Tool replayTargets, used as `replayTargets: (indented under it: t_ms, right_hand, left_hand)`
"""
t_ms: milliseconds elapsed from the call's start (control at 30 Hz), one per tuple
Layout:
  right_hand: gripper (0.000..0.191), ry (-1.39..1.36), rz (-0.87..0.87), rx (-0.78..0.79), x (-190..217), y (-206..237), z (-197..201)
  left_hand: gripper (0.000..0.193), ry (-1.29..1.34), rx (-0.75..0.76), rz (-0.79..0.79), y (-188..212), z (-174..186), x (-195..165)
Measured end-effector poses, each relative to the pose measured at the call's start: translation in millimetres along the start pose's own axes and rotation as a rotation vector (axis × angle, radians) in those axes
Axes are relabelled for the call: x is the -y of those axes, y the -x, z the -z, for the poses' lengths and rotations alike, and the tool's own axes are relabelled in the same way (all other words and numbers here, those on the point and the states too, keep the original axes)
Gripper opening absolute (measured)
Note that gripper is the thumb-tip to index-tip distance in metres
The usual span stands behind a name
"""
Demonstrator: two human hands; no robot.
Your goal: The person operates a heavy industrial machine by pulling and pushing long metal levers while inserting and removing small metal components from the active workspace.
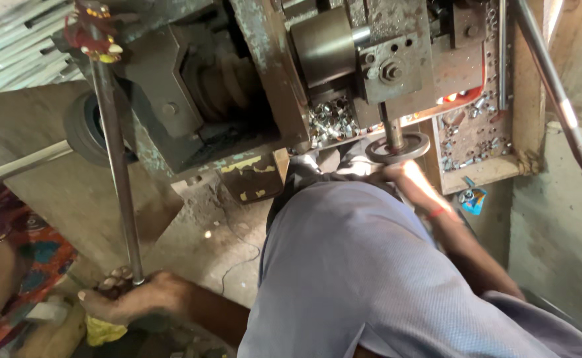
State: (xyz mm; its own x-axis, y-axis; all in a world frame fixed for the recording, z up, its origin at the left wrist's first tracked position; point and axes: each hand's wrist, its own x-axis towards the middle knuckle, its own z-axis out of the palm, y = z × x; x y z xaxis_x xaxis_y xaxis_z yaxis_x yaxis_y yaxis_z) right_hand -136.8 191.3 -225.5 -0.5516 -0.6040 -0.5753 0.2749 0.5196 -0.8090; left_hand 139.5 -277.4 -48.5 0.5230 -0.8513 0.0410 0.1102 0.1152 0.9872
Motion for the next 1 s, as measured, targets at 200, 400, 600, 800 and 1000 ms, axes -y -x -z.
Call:
replayTargets:
  t_ms: [200, 400, 600, 800, 1000]
  right_hand:
    - [0.041, 0.139, -0.167, -0.283, -2.0, -5.3, 22.7]
    - [0.059, -0.208, -0.454, -0.262, -4.0, 6.0, -30.4]
    - [0.095, -0.058, -0.476, -0.747, -7.2, 3.1, 10.5]
    - [0.098, 0.019, -0.536, -0.823, 3.4, -10.5, 11.9]
    - [0.095, -0.056, -0.503, -0.850, 13.8, -11.8, 14.1]
  left_hand:
    - [0.025, 0.008, -0.031, 0.004, 3.9, -0.9, -0.9]
    - [0.025, -0.056, -0.027, -0.041, 4.6, -3.8, -1.2]
    - [0.026, -0.029, 0.007, -0.077, 3.0, -3.9, 3.2]
    - [0.026, -0.086, 0.028, -0.121, 2.1, -1.6, 5.3]
    - [0.025, -0.059, -0.039, -0.070, 6.6, -1.9, 2.6]
